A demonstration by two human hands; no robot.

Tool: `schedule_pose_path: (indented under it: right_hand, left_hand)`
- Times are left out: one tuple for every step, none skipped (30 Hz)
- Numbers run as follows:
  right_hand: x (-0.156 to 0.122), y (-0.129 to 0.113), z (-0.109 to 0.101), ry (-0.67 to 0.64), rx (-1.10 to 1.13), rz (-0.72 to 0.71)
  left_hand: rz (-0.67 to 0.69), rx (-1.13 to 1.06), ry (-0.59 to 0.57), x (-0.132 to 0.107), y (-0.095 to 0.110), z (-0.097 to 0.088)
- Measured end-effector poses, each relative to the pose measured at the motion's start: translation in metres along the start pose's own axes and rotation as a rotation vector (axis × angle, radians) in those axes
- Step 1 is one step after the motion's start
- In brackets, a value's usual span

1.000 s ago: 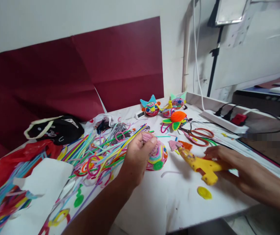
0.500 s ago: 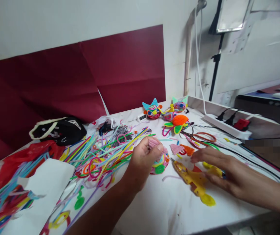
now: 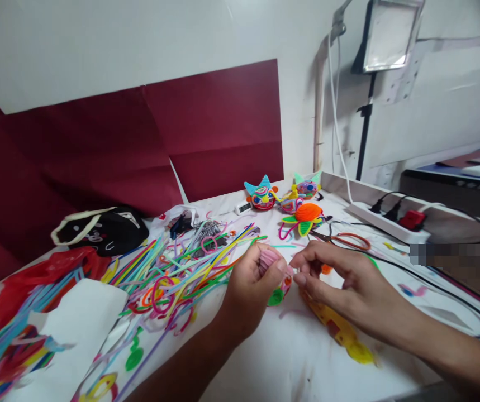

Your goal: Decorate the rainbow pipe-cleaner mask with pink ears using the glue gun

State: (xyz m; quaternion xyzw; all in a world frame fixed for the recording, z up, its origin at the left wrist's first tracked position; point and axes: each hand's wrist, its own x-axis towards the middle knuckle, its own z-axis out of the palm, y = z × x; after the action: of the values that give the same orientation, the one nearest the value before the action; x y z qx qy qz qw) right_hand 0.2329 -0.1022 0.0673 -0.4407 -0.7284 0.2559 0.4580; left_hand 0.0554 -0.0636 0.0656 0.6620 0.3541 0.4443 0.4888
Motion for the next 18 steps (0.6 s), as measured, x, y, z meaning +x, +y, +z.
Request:
schedule_pose_path:
  right_hand:
    - [0.0004,0.0008,0.0004,0.002,0.004,-0.005]
    - [0.0008,0.0014,0.0009,0.002,0.005,-0.008]
    - [0.0011,0.0020,0.0013,0.005,0.004,-0.013]
    - [0.0013,0.0025,0.0017,0.010,0.000,-0.019]
    - [0.0015,0.0029,0.0021,0.016,-0.005,-0.027]
    - [0.0017,0.0033,0.0024,0.023,-0.011,-0.036]
    - [0.0019,0.0036,0.0027,0.031,-0.018,-0.043]
    - [0.0021,0.0038,0.0029,0.037,-0.024,-0.047]
    - [0.0023,0.0039,0.0030,0.038,-0.030,-0.051]
    - [0.0027,0.0040,0.0029,0.037,-0.035,-0.054]
    - [0.0031,0.0039,0.0027,0.035,-0.042,-0.060]
    - [0.0035,0.0037,0.0024,0.031,-0.050,-0.067]
    - [0.0040,0.0034,0.0019,0.026,-0.058,-0.074]
    - [0.0045,0.0031,0.0015,0.021,-0.068,-0.081]
    - [0.0050,0.0028,0.0010,0.019,-0.079,-0.086]
    - [0.0056,0.0024,0.0005,0.015,-0.089,-0.089]
    - [0.0061,0.0021,0.0002,0.009,-0.097,-0.091]
    - [0.0066,0.0018,-0.0002,0.003,-0.102,-0.093]
  left_hand:
    - [0.000,0.010,0.000,-0.0002,0.0004,0.0002]
    - [0.001,0.021,0.000,-0.0005,0.0009,0.0005]
    - [0.004,0.034,0.004,-0.0008,0.0015,0.0008]
    - [0.007,0.049,0.009,-0.0011,0.0020,0.0012]
    - [0.007,0.062,0.014,-0.0014,0.0023,0.0015]
    - [0.007,0.072,0.018,-0.0017,0.0025,0.0018]
    - [0.005,0.080,0.019,-0.0019,0.0025,0.0020]
    - [0.005,0.088,0.020,-0.0020,0.0022,0.0020]
    - [0.009,0.099,0.020,-0.0020,0.0018,0.0020]
    - [0.018,0.113,0.022,-0.0020,0.0012,0.0018]
    - [0.029,0.131,0.028,-0.0019,0.0007,0.0015]
    - [0.040,0.152,0.033,-0.0018,0.0002,0.0011]
    - [0.048,0.174,0.039,-0.0018,-0.0001,0.0007]
    - [0.054,0.195,0.043,-0.0018,-0.0003,0.0003]
    - [0.059,0.214,0.045,-0.0019,-0.0003,0.0000]
    - [0.067,0.233,0.048,-0.0021,-0.0001,-0.0002]
    - [0.078,0.252,0.051,-0.0023,0.0001,-0.0003]
    - [0.088,0.271,0.055,-0.0025,0.0005,-0.0002]
